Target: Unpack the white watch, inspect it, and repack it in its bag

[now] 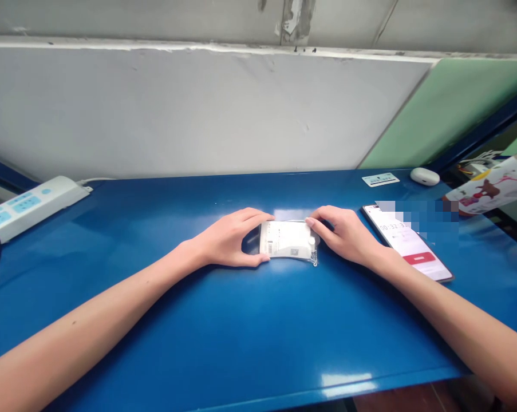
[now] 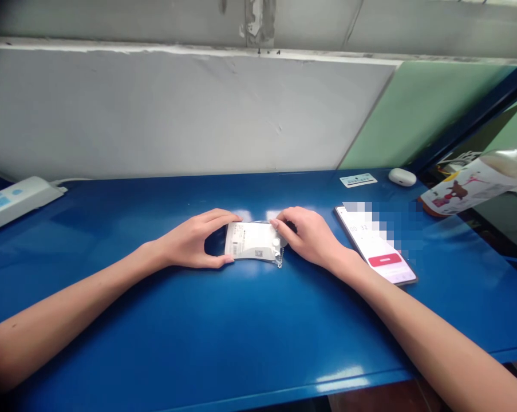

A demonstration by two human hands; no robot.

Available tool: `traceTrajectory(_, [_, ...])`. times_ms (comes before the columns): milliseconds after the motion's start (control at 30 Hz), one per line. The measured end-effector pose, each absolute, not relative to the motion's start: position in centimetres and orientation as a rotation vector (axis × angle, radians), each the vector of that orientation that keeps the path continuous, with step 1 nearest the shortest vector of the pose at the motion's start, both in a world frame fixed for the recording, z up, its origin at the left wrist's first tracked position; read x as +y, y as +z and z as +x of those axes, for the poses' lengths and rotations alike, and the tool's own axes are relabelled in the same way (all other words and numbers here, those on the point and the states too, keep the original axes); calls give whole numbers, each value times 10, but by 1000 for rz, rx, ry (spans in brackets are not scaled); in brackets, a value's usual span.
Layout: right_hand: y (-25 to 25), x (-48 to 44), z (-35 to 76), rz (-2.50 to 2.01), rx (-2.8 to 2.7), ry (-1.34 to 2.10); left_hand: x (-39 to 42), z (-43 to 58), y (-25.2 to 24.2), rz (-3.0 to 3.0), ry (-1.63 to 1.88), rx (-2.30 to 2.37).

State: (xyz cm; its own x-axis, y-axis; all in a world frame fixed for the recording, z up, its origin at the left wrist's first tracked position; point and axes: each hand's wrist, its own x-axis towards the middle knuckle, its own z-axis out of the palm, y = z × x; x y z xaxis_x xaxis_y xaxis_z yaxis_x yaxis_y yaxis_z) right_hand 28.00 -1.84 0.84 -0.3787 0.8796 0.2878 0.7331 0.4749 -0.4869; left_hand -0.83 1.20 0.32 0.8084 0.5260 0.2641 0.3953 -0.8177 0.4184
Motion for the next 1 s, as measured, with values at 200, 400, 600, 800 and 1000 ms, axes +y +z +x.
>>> traceTrajectory(200, [12,-21,287,-1175,-2461,433,13,-6,5,2674,543,697])
traceTrajectory(400, [16,-20,294,-1213,-2660,302,15,-5,3,2711,558,687])
traceTrajectory(600, [12,-18,293,-1217,-2702,280,15,-8,2,2730,516,726])
traceTrajectory(800, [8,-18,293,-1217,-2686,249,14,-6,5,2751,551,761])
traceTrajectory(1000, [6,-18,295,-1242,-2639,288,12,-4,4,2746,557,822])
